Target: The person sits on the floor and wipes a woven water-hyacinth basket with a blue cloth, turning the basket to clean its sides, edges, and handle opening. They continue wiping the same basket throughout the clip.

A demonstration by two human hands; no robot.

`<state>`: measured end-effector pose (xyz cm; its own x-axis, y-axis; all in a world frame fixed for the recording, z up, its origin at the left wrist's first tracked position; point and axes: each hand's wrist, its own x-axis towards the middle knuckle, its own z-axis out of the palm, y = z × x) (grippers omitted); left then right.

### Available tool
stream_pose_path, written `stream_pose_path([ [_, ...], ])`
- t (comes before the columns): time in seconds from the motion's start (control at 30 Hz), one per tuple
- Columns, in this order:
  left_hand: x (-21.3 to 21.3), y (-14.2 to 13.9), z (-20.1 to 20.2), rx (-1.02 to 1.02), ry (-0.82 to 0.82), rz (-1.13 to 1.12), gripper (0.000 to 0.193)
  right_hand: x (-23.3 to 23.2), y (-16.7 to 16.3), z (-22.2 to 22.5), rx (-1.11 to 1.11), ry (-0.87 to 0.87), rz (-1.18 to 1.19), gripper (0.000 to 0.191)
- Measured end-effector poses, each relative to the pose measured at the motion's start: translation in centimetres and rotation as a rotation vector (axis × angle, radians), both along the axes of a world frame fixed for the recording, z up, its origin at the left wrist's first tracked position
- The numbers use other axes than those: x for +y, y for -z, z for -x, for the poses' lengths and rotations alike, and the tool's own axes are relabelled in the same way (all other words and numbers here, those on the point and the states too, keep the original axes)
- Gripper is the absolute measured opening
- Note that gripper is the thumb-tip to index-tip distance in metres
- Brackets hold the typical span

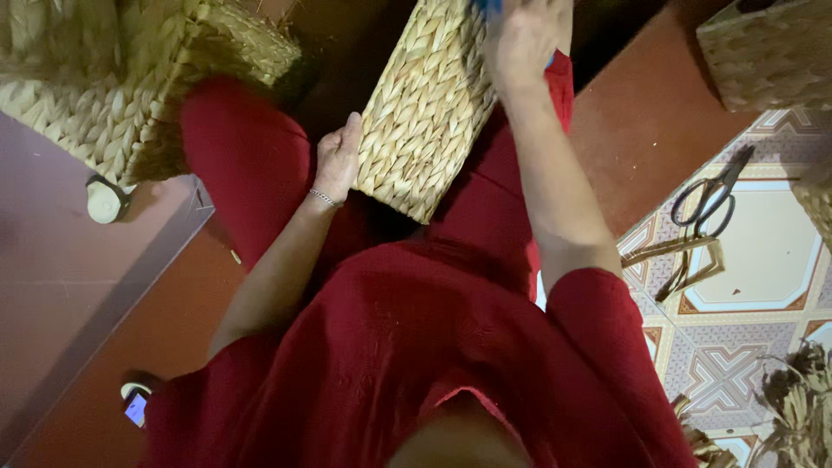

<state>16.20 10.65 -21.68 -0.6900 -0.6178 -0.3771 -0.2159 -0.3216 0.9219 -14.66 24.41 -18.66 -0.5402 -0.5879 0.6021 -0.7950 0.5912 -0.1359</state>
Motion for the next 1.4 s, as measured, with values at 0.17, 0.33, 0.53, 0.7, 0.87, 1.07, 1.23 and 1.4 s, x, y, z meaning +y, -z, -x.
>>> stream_pose_path([
  [0.17,-0.9,1.1,-0.4,0.03,-0.052,-0.136,0.046,2.5,-4.9,-12.7,-0.124,-0.269,-0.093,0.044],
  [0.33,-0.8,2.4,-0.5,0.047,-0.073,-0.152,0.045,5.9,-9.7,-22.2,-0.162,-0.61,-0.037,0.044],
  [0.53,-0.7,1.6,-0.1,0.012,-0.077,-0.105,0.046,5.1,-5.1,-14.8,-0.016,-0.492,-0.12,0.046],
  [0.7,-0.4,0.2,0.1,0.011,-0.048,-0.025,0.047,2.3,-0.3,-1.1,0.045,-0.093,-0.132,0.045],
  [0.87,-0.2,0.0,0.3,-0.005,-0.057,0.013,0.047,1.1,0.0,-0.7,-0.063,0.042,-0.159,0.032],
  [1.07,-0.6,1.0,-0.2,0.015,-0.099,-0.087,0.045,4.5,-5.7,-17.1,-0.11,-0.328,-0.101,0.036],
  [1.23,-0.5,1.9,-0.2,0.006,-0.104,-0.067,0.045,7.6,-9.3,-22.0,-0.173,-0.628,-0.106,0.048],
  [1.4,-0.5,1.6,-0.2,-0.027,-0.086,-0.015,0.048,6.6,-6.3,-14.6,-0.046,-0.515,-0.199,0.051],
])
